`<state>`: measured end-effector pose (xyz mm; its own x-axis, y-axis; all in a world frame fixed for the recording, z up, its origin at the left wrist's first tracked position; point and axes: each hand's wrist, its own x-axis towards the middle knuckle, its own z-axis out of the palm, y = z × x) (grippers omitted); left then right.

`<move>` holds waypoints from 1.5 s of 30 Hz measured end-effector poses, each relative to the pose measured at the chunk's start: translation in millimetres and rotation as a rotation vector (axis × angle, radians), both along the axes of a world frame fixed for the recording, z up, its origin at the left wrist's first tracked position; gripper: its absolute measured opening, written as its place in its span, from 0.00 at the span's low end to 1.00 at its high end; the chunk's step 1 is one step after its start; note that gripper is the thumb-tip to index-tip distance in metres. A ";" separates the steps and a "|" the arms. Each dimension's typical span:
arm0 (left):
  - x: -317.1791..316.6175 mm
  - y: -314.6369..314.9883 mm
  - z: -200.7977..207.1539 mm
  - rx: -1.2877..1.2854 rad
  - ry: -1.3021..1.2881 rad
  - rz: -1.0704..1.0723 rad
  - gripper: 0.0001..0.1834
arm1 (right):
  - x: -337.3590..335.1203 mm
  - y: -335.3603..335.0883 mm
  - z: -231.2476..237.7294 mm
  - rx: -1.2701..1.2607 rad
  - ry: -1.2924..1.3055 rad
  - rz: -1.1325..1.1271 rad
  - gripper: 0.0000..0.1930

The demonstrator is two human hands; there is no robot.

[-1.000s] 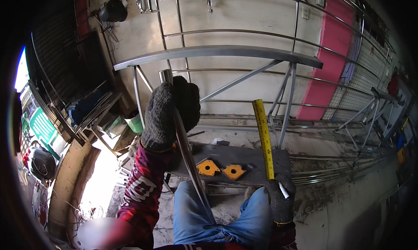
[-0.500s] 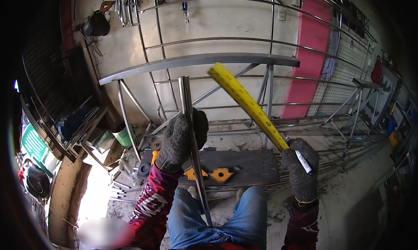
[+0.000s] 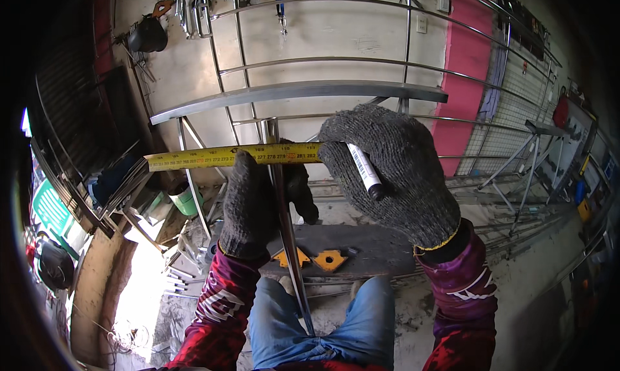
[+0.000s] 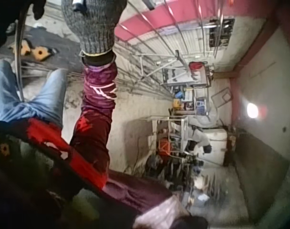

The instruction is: Measure and mark a metal tube for fabrication using a tape measure and marker.

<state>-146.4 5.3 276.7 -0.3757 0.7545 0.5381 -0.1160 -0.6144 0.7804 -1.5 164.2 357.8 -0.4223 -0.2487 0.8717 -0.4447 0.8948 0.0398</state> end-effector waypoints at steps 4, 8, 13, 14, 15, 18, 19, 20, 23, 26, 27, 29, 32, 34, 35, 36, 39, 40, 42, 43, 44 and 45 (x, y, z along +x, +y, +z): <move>20.5 -5.1 21.1 0.003 -0.125 0.073 0.44 | -4.8 -0.4 6.1 0.242 0.121 -0.052 0.10; 20.3 -10.1 21.4 -0.071 -0.146 0.084 0.47 | -9.3 -2.8 8.7 -0.028 -0.007 0.068 0.10; 24.6 -12.5 24.4 -0.109 -0.115 0.190 0.46 | -12.9 4.7 12.5 0.111 0.035 0.054 0.14; 24.5 -13.9 24.7 -0.109 -0.084 0.221 0.45 | -15.5 4.2 13.1 0.110 0.035 0.061 0.14; 24.0 -14.1 24.5 -0.109 -0.086 0.219 0.45 | -16.4 3.8 13.6 0.056 -0.008 0.125 0.13; 24.7 -15.2 25.8 -0.120 -0.147 0.085 0.43 | -20.4 9.7 5.7 0.050 -0.017 0.121 0.12; 29.3 -15.1 28.1 -0.123 -0.155 0.091 0.42 | -20.9 11.8 3.8 0.100 0.019 0.052 0.11; 31.9 -15.0 29.8 -0.126 -0.161 0.097 0.42 | -20.5 11.2 5.5 0.103 0.021 0.050 0.11; 25.2 -14.7 27.7 -0.115 -0.195 0.003 0.41 | -23.7 7.0 12.4 0.158 0.016 0.119 0.12; 15.7 -14.6 30.1 -0.073 -0.182 -0.160 0.39 | -38.0 7.0 12.4 0.133 -0.043 0.167 0.15; 14.3 -12.5 30.0 -0.071 -0.184 -0.162 0.39 | -41.0 6.4 11.8 0.075 -0.066 0.218 0.18; 12.2 -8.5 29.8 -0.131 -0.294 -0.207 0.39 | -46.8 5.5 11.1 0.018 -0.089 0.267 0.20; 5.9 -7.5 27.5 -0.087 -0.401 -0.381 0.38 | -54.2 2.5 15.4 -0.068 -0.124 0.429 0.27; 6.6 -10.2 27.4 -0.056 -0.395 -0.397 0.37 | -60.6 1.3 18.6 -0.054 -0.209 0.555 0.31; 6.6 -11.4 27.0 -0.026 -0.386 -0.418 0.36 | -66.6 1.4 18.5 -0.053 -0.211 0.561 0.31; 6.5 -11.0 26.2 -0.025 -0.387 -0.420 0.36 | -71.7 2.8 17.5 -0.106 -0.304 0.639 0.30; 5.9 -10.4 24.1 -0.045 -0.367 -0.367 0.33 | -77.2 6.7 14.2 -0.240 -0.473 0.758 0.28; 6.3 -10.3 24.0 -0.035 -0.395 -0.376 0.31 | -77.6 8.5 12.8 -0.322 -0.548 0.798 0.25; 6.7 -11.0 22.7 -0.022 -0.425 -0.380 0.30 | -80.8 12.7 6.2 -0.313 -0.528 0.753 0.24; 7.2 -11.7 21.5 -0.045 -0.427 -0.306 0.29 | -81.3 14.3 3.0 -0.306 -0.506 0.707 0.23; 7.7 -12.1 20.5 -0.068 -0.429 -0.234 0.28 | -79.6 15.2 0.6 -0.292 -0.530 0.698 0.22; 7.5 -12.2 19.7 -0.094 -0.433 -0.164 0.26 | -78.4 13.6 0.9 -0.293 -0.533 0.699 0.22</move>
